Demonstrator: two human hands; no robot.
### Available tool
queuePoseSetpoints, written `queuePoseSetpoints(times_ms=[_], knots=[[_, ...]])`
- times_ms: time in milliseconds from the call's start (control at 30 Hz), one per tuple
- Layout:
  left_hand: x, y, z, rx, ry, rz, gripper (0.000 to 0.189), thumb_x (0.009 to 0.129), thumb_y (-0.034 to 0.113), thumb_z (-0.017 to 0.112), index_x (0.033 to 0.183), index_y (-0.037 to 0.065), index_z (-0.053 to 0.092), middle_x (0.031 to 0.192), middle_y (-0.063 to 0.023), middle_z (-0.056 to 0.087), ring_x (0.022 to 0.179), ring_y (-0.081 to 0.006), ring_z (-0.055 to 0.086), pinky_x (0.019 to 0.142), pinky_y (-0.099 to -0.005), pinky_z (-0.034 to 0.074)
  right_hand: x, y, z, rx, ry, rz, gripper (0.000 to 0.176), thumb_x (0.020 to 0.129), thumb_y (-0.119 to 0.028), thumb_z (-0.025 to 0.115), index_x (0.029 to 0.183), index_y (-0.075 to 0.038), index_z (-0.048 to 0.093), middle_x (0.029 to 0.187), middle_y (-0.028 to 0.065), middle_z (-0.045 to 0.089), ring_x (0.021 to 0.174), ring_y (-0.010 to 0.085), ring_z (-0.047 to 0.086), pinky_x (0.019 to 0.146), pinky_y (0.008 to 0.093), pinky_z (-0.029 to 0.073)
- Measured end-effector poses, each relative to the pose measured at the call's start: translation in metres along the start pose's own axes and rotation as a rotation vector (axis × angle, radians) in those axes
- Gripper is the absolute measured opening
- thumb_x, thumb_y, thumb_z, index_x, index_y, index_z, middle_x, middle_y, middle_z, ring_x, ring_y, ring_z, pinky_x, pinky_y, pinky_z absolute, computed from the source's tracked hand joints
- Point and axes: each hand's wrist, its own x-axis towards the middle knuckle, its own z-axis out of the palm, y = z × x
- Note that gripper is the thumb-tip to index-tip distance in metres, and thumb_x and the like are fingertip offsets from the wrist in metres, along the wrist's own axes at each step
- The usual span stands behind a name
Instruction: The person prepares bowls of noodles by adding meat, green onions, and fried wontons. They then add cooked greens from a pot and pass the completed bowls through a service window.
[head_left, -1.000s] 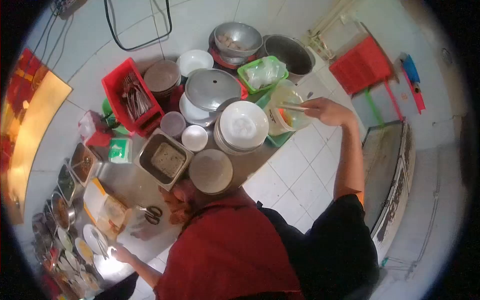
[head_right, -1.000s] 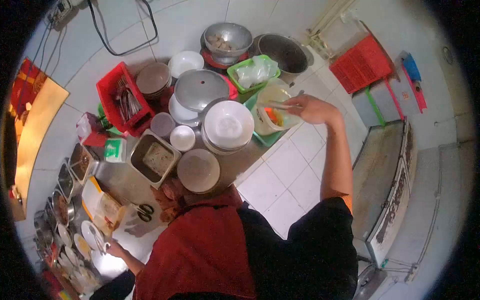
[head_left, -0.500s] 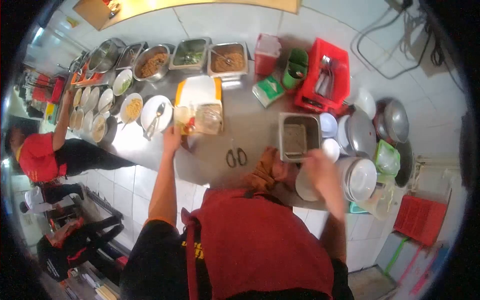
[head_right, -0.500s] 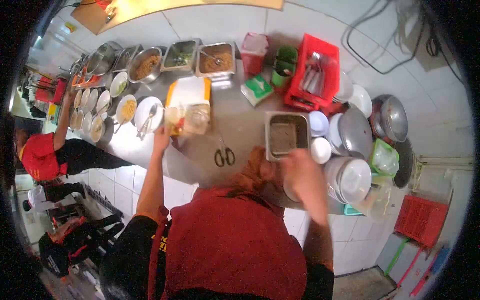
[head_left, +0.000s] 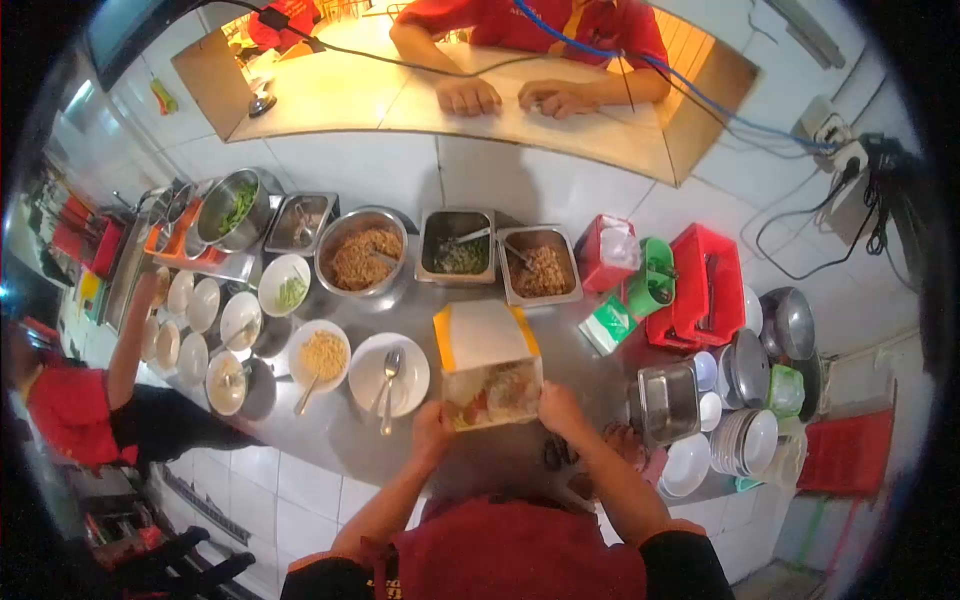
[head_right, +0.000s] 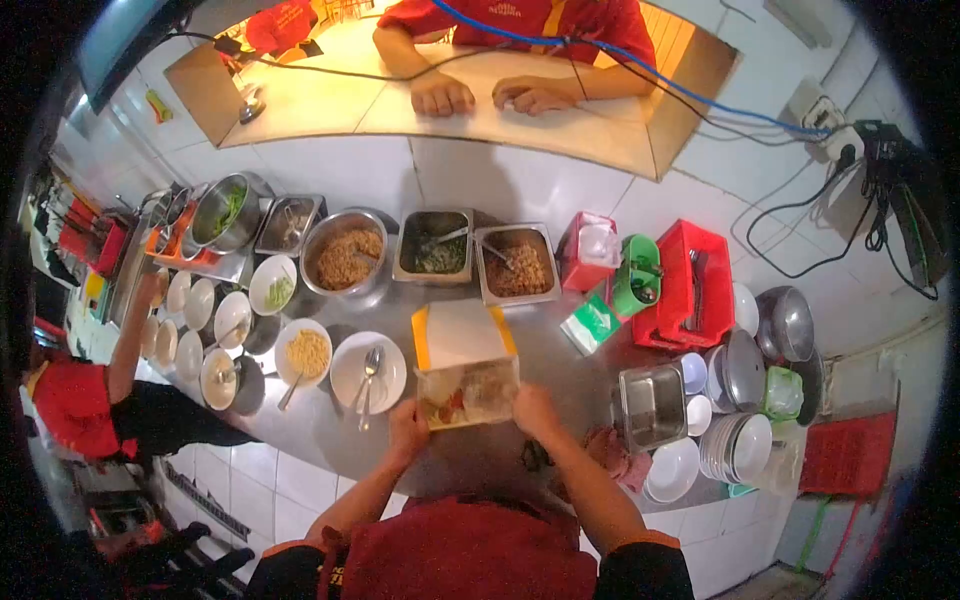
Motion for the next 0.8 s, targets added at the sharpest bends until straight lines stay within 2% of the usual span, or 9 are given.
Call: queuePoseSetpoints(times_ms=[67,133,300,500,533,600,667,733,800], knots=[[0.006,0.027,-0.017,-0.05,-0.079,0.022,0.011,0.086,0.005,0.052,0.077,0.0,0.056,0.073,-0.0211,0.054,0.069,-0.04,0.055,0.061,-0.0451,0.043,-0.021,-0.015,-0.02,-0.059,0.08,0.005,0.023,0.086,-0.012,0.05,0.095,0.007,0.061,0.086,0.0293,0.063,0.084,0.0461,0.062,0.075,0.0514,0.049],[0.022,0.062,-0.042,-0.052,-0.123,0.057,0.01,0.086,0.003,0.052,0.077,0.0,0.055,0.072,-0.0212,0.053,0.068,-0.0396,0.055,0.06,-0.0446,0.043,-0.034,-0.003,-0.034,-0.079,0.191,-0.165,0.016,0.084,-0.009,0.05,0.088,0.004,0.059,0.083,0.0281,0.062,0.08,0.0467,0.06,0.072,0.0531,0.047],[0.094,0.154,-0.112,-0.111,-0.217,0.164,0.015,0.087,0.004,0.054,0.072,-0.001,0.054,0.063,-0.0202,0.05,0.057,-0.0363,0.053,0.052,-0.0424,0.039,-0.075,-0.094,-0.159,-0.153,0.33,-0.316,0.011,0.085,-0.007,0.05,0.08,0.002,0.052,0.07,0.0251,0.055,0.069,0.0453,0.057,0.063,0.0514,0.044],[0.239,0.231,-0.151,-0.022,-0.137,0.461,0.019,0.091,0.01,0.052,0.083,-0.004,0.063,0.066,-0.0216,0.059,0.058,-0.0309,0.063,0.053,-0.0379,0.046,-0.026,-0.18,-0.284,-0.24,0.409,-0.352,0.019,0.089,-0.009,0.047,0.079,0.003,0.057,0.064,0.0227,0.057,0.061,0.0408,0.058,0.059,0.0466,0.046],[0.262,0.239,-0.153,0.012,-0.141,0.478,0.022,0.092,0.011,0.051,0.085,-0.004,0.064,0.066,-0.0215,0.061,0.058,-0.0291,0.065,0.054,-0.0368,0.048,-0.006,-0.183,-0.295,-0.389,0.567,-0.532,0.025,0.091,-0.011,0.044,0.075,0.004,0.057,0.058,0.0199,0.057,0.058,0.0379,0.06,0.06,0.0454,0.047],[0.31,0.246,-0.151,0.044,-0.192,0.325,0.027,0.094,0.015,0.049,0.089,-0.006,0.065,0.064,-0.0202,0.063,0.056,-0.024,0.066,0.054,-0.0359,0.051,0.019,-0.213,-0.325,-0.212,0.405,-0.34,0.034,0.092,-0.016,0.042,0.071,0.006,0.057,0.055,0.0177,0.058,0.049,0.0322,0.06,0.057,0.0434,0.049],[0.358,0.25,-0.148,0.003,-0.154,0.338,0.022,0.085,0.013,0.055,0.08,-0.007,0.063,0.066,-0.0231,0.062,0.066,-0.0374,0.065,0.062,-0.0414,0.051,0.065,-0.224,-0.344,-0.304,0.436,-0.324,0.041,0.095,-0.022,0.04,0.07,0.005,0.059,0.056,0.0181,0.058,0.055,0.029,0.063,0.062,0.0431,0.051],[0.413,0.237,-0.139,0.017,-0.236,0.127,0.021,0.082,0.015,0.06,0.079,-0.005,0.065,0.063,-0.0197,0.063,0.063,-0.0301,0.067,0.061,-0.0391,0.052,0.105,-0.246,-0.364,-0.402,0.227,-0.249,0.026,0.084,-0.015,0.051,0.074,0.004,0.065,0.075,0.0216,0.067,0.077,0.0286,0.068,0.074,0.0386,0.053],[0.449,0.233,-0.141,0.024,-0.293,0.147,0.022,0.085,0.016,0.059,0.082,-0.004,0.067,0.065,-0.015,0.064,0.058,-0.0235,0.064,0.056,-0.0344,0.051,0.203,-0.212,-0.361,-0.263,0.072,-0.639,0.024,0.083,-0.018,0.053,0.081,0.001,0.067,0.079,0.0178,0.068,0.077,0.0266,0.067,0.071,0.0368,0.053]])
